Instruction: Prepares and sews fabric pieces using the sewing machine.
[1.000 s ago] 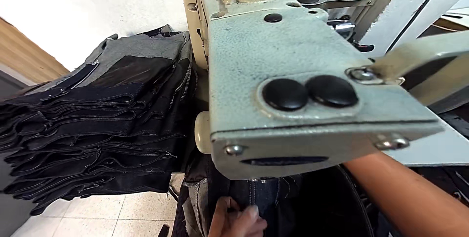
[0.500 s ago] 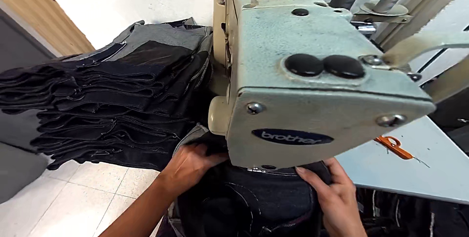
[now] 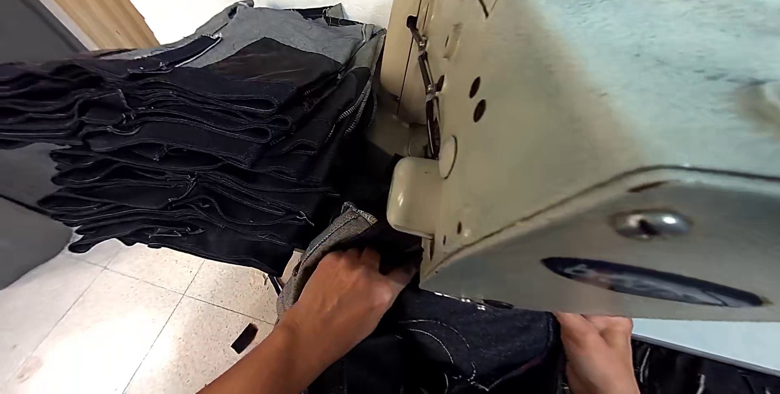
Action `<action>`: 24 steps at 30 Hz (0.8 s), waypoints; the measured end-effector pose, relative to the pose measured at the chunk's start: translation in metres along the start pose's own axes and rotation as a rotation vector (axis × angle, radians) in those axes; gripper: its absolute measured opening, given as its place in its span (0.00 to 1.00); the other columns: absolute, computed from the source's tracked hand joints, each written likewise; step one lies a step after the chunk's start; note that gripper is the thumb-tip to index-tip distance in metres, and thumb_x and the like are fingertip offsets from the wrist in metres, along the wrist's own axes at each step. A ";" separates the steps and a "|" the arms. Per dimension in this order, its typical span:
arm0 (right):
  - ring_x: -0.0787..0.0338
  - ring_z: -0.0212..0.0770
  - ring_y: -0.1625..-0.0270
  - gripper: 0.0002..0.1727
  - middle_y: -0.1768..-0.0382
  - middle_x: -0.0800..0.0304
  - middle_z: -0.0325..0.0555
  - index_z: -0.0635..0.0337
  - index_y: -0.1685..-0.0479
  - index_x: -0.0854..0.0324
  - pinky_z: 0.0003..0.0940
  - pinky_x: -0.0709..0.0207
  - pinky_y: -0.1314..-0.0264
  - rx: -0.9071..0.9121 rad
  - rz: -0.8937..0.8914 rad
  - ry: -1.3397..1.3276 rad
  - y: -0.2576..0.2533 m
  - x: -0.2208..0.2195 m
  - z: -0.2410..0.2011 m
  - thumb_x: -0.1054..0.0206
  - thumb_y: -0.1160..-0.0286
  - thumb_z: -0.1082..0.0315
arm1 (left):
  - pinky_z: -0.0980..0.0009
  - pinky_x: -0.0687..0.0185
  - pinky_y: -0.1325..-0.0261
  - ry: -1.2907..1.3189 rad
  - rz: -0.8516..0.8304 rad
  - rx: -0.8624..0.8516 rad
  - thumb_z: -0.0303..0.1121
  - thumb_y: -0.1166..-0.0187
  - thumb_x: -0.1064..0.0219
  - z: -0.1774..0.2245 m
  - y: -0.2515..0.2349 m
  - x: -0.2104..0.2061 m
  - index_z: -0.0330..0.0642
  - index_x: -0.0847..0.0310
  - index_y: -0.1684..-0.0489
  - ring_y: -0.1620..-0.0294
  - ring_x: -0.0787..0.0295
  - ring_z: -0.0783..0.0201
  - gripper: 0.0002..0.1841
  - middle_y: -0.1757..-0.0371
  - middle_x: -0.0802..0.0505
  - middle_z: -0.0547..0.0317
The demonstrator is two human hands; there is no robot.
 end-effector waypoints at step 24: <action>0.07 0.17 0.57 0.20 0.62 0.05 0.19 0.47 0.53 0.20 0.18 0.12 0.51 -0.082 -0.133 -0.030 -0.004 0.001 0.016 0.22 0.47 0.72 | 0.66 0.31 0.89 0.031 -0.065 -0.015 0.29 0.28 0.36 -0.003 0.002 -0.001 0.53 0.05 0.58 0.88 0.21 0.58 0.12 0.87 0.21 0.59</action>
Point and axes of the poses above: each hand's wrist, its own y-axis away from the middle knuckle, its own x-axis out of the back of the hand, z = x × y, the point moved 4 cm from there along -y, towards the middle knuckle
